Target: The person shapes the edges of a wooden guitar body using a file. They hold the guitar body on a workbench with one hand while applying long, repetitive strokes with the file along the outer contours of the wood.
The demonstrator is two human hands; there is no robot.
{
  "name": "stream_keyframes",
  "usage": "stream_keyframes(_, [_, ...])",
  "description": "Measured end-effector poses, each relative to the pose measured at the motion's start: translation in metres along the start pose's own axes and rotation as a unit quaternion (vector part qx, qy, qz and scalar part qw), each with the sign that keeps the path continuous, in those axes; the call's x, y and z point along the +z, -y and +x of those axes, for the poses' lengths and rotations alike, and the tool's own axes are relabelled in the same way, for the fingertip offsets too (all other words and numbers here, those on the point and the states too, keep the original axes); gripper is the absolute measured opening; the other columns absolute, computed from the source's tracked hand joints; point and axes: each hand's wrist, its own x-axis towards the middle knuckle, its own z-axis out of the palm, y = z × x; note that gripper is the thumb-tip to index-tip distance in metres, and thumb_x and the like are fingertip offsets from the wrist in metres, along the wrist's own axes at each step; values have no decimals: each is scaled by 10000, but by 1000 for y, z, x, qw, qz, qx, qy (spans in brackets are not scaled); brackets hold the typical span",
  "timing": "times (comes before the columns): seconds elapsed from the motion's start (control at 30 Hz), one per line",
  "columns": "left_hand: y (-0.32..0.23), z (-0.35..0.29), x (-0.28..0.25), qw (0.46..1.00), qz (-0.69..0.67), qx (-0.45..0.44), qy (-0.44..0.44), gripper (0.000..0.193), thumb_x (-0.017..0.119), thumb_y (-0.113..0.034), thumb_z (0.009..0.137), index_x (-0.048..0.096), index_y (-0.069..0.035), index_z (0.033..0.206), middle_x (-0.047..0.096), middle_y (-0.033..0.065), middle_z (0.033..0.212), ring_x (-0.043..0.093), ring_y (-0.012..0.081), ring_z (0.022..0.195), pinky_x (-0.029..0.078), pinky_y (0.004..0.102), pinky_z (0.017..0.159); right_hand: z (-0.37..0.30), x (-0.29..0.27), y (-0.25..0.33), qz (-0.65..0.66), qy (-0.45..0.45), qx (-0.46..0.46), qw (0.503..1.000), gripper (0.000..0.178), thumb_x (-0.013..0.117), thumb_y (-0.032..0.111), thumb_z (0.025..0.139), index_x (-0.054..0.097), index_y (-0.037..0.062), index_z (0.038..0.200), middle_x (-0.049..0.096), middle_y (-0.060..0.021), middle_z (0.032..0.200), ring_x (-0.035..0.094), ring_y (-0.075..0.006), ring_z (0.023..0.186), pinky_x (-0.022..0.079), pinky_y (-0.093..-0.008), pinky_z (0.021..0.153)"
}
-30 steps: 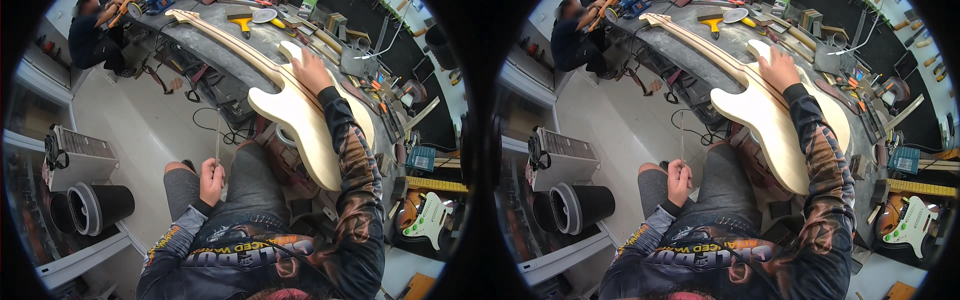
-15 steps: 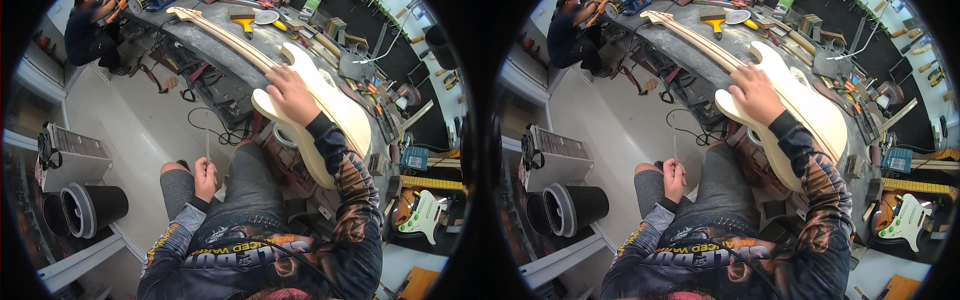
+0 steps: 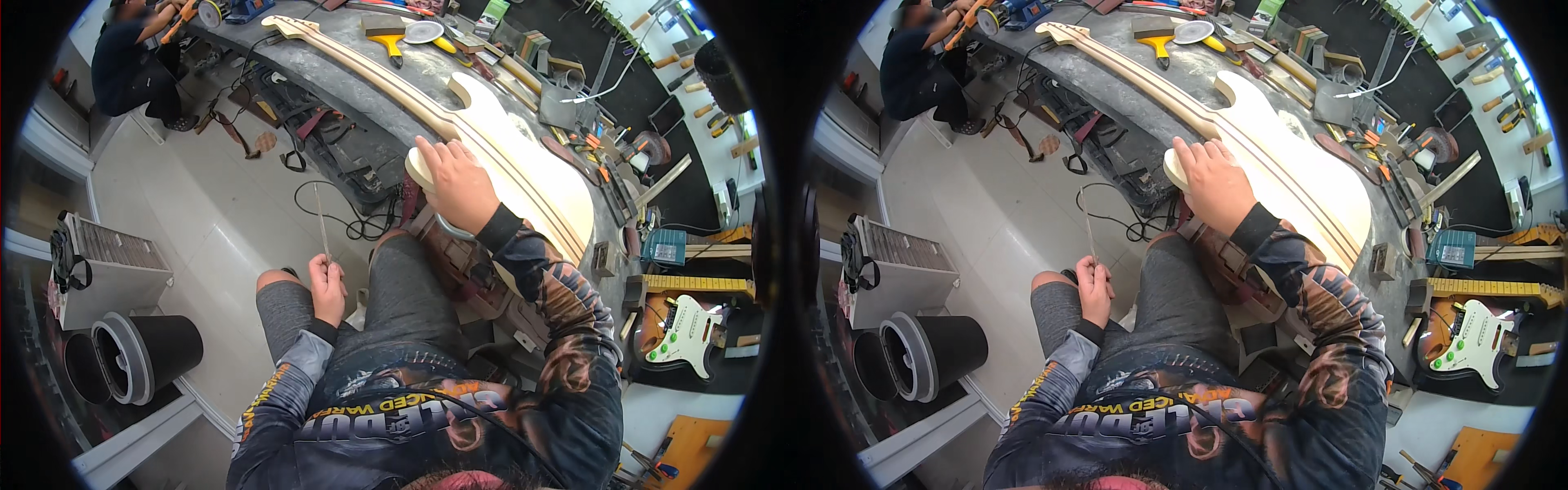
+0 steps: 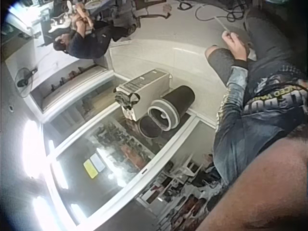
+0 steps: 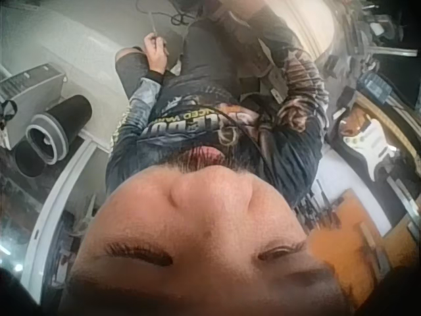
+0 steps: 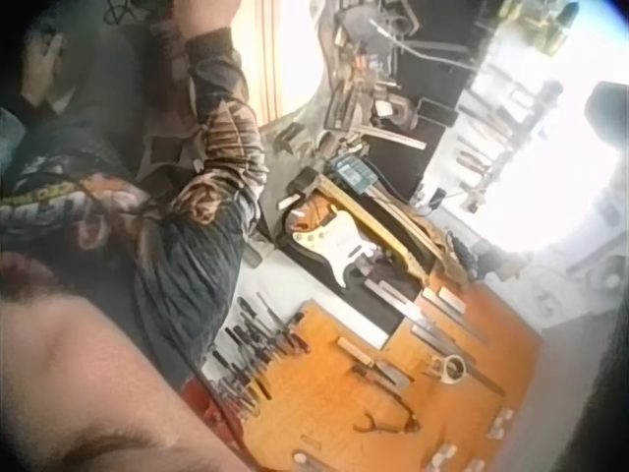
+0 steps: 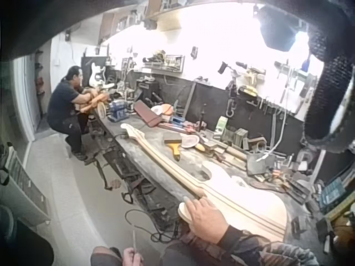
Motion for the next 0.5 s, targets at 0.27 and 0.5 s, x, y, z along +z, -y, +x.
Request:
stream_keyframes(0.27, [10,7,-3,1000,-5,11,-15,299,494,-196,1226,443,-26,1467,608,65,1028,496,73,577,419,237,511,11,-38,-10,9,4,28,1000,625,737,55,884,578,8,1486,713,-193,1190,714,-403,1157,614,-530,976])
stream_keyframes(0.5, [13,19,-3,996,-62,56,-42,274,519,-216,1225,455,-80,1454,556,15,940,436,60,575,379,246,509,48,-179,-74,72,34,137,987,743,880,309,927,629,7,1558,789,-202,1304,778,-340,1149,617,-424,1031])
